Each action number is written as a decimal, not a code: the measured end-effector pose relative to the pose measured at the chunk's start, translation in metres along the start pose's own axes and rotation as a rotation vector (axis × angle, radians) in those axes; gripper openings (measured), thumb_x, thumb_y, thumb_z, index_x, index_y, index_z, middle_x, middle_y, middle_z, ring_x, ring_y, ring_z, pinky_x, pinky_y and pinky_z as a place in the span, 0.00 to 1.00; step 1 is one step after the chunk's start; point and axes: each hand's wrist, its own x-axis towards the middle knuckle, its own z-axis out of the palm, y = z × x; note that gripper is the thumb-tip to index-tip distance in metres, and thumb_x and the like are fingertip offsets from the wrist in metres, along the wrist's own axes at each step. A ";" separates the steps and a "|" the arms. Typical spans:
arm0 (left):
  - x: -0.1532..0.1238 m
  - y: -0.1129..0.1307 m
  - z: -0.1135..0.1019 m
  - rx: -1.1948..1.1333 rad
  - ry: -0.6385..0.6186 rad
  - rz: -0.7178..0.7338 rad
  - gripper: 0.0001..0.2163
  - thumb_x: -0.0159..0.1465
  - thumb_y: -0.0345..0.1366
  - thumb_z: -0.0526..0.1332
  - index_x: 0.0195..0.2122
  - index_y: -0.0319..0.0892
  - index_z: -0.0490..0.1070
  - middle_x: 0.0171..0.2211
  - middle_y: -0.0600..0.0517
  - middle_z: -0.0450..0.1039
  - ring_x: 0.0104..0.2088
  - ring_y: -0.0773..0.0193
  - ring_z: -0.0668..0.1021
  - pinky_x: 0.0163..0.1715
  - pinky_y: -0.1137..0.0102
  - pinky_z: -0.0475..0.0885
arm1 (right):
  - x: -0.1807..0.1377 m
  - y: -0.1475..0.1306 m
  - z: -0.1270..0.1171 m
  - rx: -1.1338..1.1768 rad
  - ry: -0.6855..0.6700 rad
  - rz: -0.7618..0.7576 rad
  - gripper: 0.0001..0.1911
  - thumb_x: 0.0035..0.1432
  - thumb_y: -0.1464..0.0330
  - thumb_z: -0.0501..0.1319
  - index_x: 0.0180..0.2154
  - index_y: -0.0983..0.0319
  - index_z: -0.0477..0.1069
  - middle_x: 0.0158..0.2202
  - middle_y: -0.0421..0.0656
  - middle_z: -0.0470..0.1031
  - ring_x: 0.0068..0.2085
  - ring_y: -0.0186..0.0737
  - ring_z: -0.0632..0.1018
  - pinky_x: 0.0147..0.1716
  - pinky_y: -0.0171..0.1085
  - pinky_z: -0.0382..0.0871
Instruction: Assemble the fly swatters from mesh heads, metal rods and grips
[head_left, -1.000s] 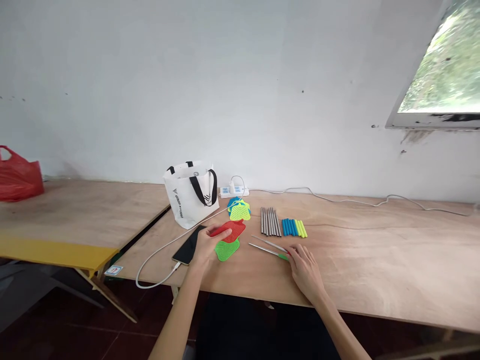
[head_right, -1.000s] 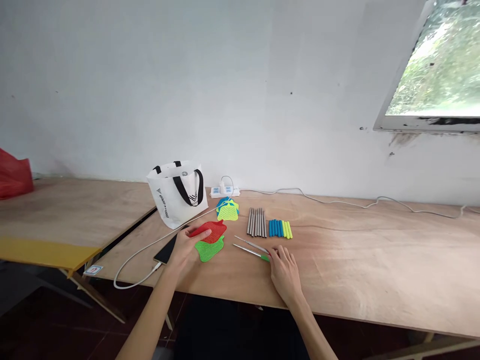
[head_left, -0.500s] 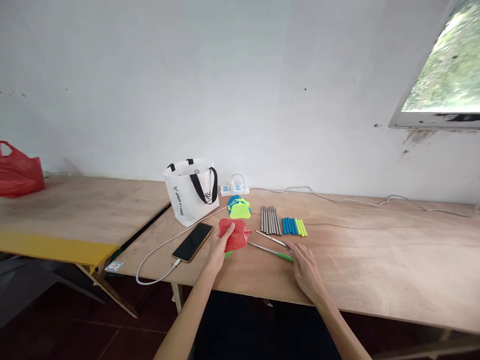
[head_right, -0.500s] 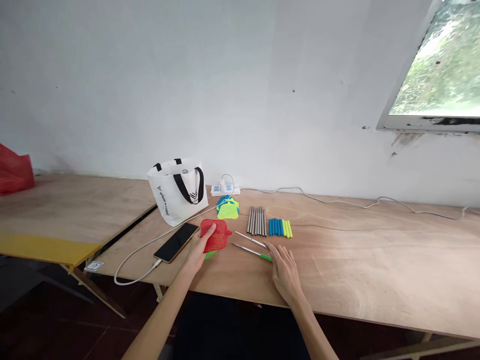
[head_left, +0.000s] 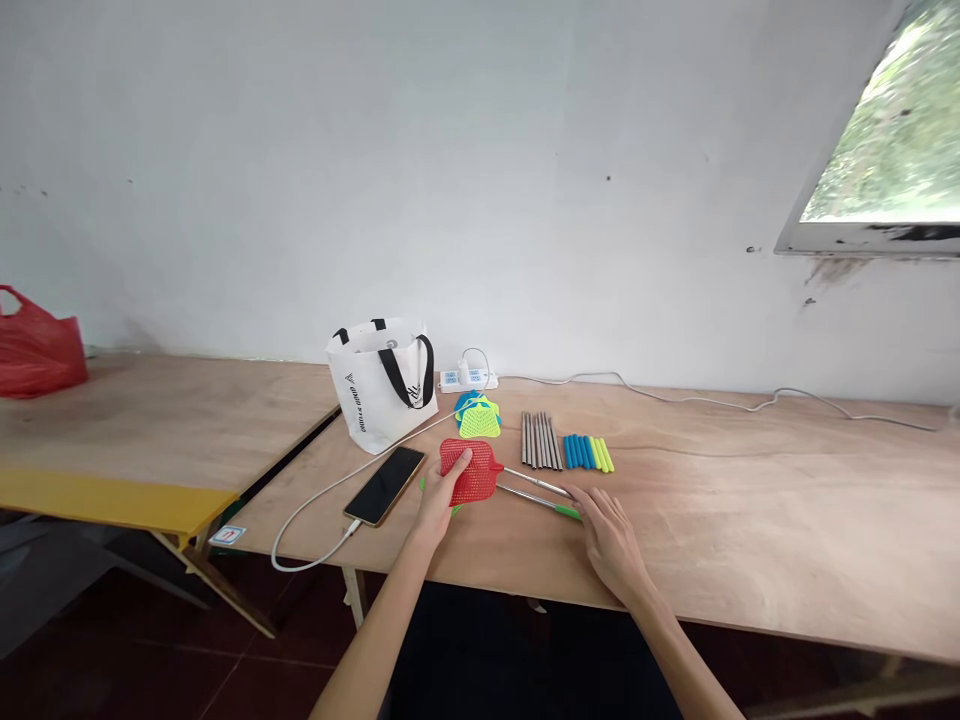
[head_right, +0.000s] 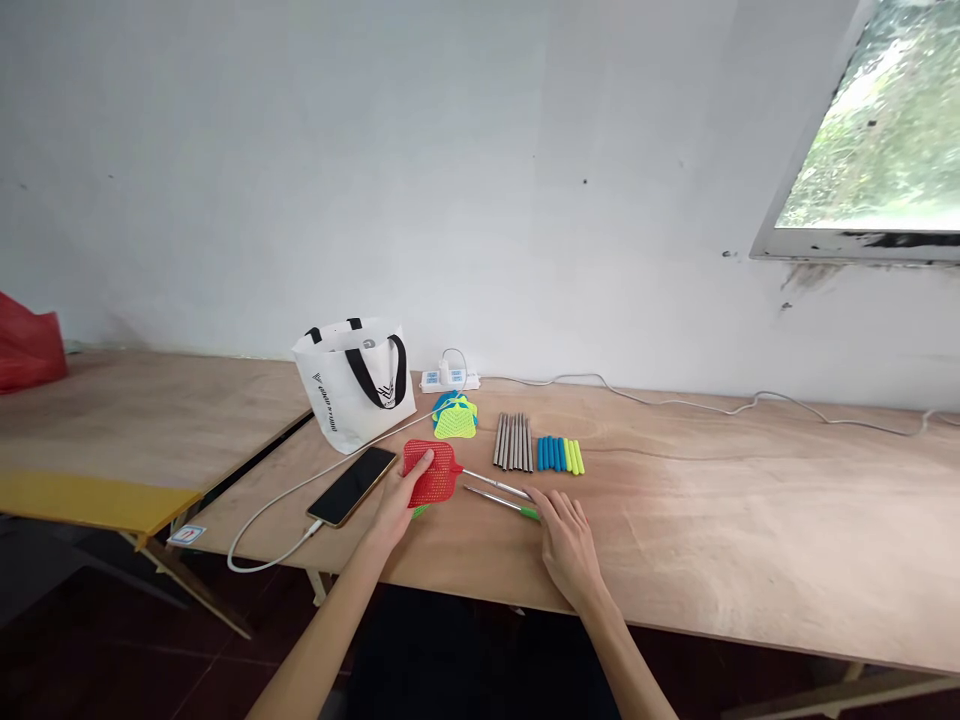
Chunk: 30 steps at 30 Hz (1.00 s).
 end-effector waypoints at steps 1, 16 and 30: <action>-0.001 0.001 0.000 0.001 -0.002 0.000 0.24 0.45 0.45 0.79 0.38 0.38 0.78 0.35 0.46 0.82 0.40 0.53 0.84 0.43 0.64 0.78 | 0.000 0.000 0.000 0.002 0.006 0.004 0.29 0.64 0.79 0.46 0.62 0.54 0.64 0.44 0.45 0.74 0.44 0.44 0.75 0.46 0.43 0.68; -0.002 0.004 0.000 0.006 -0.016 -0.013 0.24 0.44 0.46 0.79 0.38 0.38 0.77 0.36 0.46 0.82 0.37 0.54 0.84 0.41 0.64 0.79 | 0.000 0.001 0.000 -0.008 0.015 0.003 0.29 0.64 0.79 0.46 0.62 0.53 0.63 0.45 0.45 0.75 0.44 0.44 0.75 0.45 0.44 0.68; 0.001 0.001 -0.005 0.117 -0.018 0.056 0.22 0.46 0.46 0.78 0.37 0.38 0.78 0.33 0.47 0.82 0.36 0.55 0.83 0.38 0.65 0.78 | -0.002 0.005 0.002 -0.093 0.043 -0.040 0.37 0.57 0.83 0.47 0.64 0.52 0.64 0.41 0.44 0.73 0.41 0.44 0.73 0.40 0.43 0.67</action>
